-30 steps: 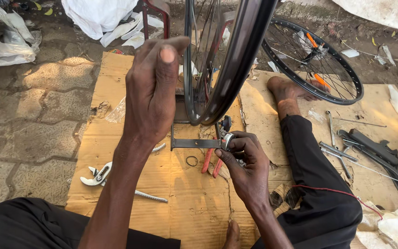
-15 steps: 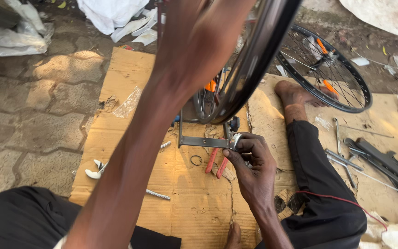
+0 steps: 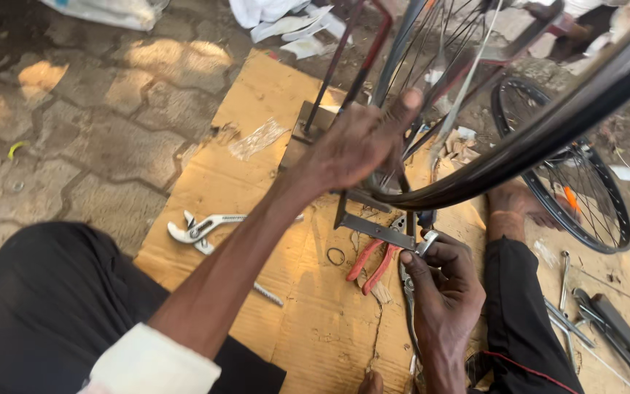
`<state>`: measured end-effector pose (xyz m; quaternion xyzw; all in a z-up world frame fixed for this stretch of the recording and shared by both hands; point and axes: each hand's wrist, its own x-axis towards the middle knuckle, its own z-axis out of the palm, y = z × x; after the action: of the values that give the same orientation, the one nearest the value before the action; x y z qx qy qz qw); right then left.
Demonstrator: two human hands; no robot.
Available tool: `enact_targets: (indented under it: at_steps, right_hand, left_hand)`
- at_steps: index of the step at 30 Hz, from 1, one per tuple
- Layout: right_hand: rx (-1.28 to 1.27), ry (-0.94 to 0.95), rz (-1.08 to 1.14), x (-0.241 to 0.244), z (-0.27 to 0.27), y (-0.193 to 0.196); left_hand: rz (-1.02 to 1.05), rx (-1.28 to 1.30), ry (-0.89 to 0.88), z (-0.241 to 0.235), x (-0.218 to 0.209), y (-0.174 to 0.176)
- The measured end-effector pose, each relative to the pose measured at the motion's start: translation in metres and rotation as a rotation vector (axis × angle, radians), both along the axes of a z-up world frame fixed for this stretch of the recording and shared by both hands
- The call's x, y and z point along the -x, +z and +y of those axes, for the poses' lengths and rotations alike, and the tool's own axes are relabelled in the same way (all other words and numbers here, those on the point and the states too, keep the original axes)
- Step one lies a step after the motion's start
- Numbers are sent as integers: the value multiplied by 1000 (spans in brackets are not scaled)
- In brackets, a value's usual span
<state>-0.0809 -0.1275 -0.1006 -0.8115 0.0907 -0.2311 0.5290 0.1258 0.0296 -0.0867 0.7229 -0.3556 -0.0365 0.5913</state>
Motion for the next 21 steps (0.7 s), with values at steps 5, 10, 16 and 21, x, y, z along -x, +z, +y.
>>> enact_targets:
  at_steps: [5, 10, 16, 21]
  right_hand:
    - [-9, -1, 8, -2, -1, -4]
    - [9, 4, -13, -2, -3, -9]
    - [24, -2, -5, -2, -1, -8]
    - [42, -12, 7, -1, -2, -8]
  left_hand:
    - [61, 56, 343, 16, -13, -10]
    - [-413, 331, 317, 14, 19, 27]
    - [-692, 458, 173, 5, 34, 88]
    - [-746, 452, 235, 1, 46, 109]
